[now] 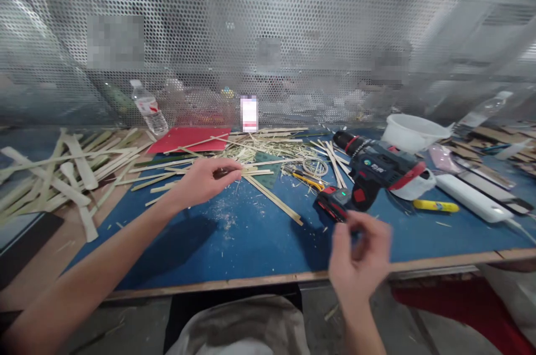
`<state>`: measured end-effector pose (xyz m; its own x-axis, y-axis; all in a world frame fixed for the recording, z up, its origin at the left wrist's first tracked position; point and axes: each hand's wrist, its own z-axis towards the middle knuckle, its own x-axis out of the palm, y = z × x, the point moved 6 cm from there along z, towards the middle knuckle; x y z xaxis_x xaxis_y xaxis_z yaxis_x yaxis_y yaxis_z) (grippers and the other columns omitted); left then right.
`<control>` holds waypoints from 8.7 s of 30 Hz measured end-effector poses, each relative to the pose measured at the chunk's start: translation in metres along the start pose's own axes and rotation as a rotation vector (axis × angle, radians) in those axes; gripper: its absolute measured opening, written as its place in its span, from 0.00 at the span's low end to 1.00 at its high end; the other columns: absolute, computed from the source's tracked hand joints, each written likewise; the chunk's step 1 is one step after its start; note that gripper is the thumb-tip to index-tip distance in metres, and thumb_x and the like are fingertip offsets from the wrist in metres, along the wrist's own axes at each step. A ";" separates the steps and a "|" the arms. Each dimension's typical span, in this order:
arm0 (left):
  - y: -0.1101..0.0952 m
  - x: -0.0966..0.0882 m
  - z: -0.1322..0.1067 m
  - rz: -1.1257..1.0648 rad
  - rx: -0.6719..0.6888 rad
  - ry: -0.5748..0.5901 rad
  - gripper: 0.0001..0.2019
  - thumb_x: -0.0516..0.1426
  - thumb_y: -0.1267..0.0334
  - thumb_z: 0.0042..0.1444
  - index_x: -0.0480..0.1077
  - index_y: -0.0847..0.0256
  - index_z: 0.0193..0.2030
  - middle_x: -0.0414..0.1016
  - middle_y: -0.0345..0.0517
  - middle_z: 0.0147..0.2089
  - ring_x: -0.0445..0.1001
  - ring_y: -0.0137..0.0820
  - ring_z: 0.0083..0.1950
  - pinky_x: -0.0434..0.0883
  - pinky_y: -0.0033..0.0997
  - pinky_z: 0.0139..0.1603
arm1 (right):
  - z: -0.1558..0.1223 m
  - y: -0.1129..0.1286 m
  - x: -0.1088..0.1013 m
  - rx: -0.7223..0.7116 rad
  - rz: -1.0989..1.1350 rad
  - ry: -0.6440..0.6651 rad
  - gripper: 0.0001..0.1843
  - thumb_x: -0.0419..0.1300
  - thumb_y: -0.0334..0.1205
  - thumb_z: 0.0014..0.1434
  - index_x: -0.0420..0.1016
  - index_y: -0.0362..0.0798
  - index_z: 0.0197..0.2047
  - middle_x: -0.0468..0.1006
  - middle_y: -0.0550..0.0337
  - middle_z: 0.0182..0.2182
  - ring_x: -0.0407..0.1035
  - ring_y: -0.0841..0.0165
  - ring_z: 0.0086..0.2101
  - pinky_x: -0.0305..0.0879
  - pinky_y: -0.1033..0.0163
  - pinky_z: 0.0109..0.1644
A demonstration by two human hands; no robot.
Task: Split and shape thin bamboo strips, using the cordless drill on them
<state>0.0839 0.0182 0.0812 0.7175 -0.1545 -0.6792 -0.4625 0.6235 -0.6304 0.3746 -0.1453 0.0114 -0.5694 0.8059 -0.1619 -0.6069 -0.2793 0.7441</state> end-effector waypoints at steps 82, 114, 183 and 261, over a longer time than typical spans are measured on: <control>0.002 0.036 -0.003 -1.119 0.019 -0.329 0.19 0.53 0.44 0.71 0.64 0.57 0.37 0.48 0.33 0.26 0.45 0.22 0.23 0.49 0.24 0.21 | 0.057 0.146 0.187 -0.448 0.468 0.688 0.20 0.58 0.42 0.70 0.72 0.55 0.64 0.80 0.64 0.43 0.63 0.81 0.26 0.66 0.70 0.33; 0.011 0.065 -0.013 -1.134 -0.167 -0.161 0.25 0.53 0.37 0.67 0.60 0.58 0.33 0.52 0.33 0.27 0.52 0.22 0.24 0.56 0.26 0.26 | 0.052 0.132 0.192 -0.218 0.563 0.844 0.24 0.49 0.42 0.74 0.62 0.53 0.71 0.78 0.57 0.51 0.67 0.82 0.26 0.73 0.70 0.35; 0.059 0.105 -0.025 -1.187 -0.620 -0.040 0.14 0.55 0.53 0.66 0.61 0.58 0.35 0.48 0.26 0.20 0.49 0.19 0.13 0.46 0.20 0.14 | 0.156 -0.118 0.229 0.201 -1.097 0.890 0.21 0.65 0.34 0.60 0.79 0.39 0.56 0.79 0.38 0.51 0.75 0.55 0.55 0.72 0.51 0.61; 0.012 0.015 -0.032 0.310 0.316 -0.354 0.25 0.50 0.67 0.72 0.62 0.49 0.74 0.74 0.45 0.42 0.71 0.27 0.38 0.72 0.27 0.45 | 0.042 0.064 0.194 -0.047 0.623 0.671 0.16 0.61 0.51 0.66 0.74 0.46 0.46 0.77 0.62 0.30 0.72 0.76 0.26 0.73 0.67 0.34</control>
<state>0.0724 -0.0009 0.0514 0.7290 0.3047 -0.6129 -0.5400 0.8062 -0.2415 0.2490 0.0149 0.0548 -0.9950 0.0340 -0.0937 -0.0955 -0.5946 0.7983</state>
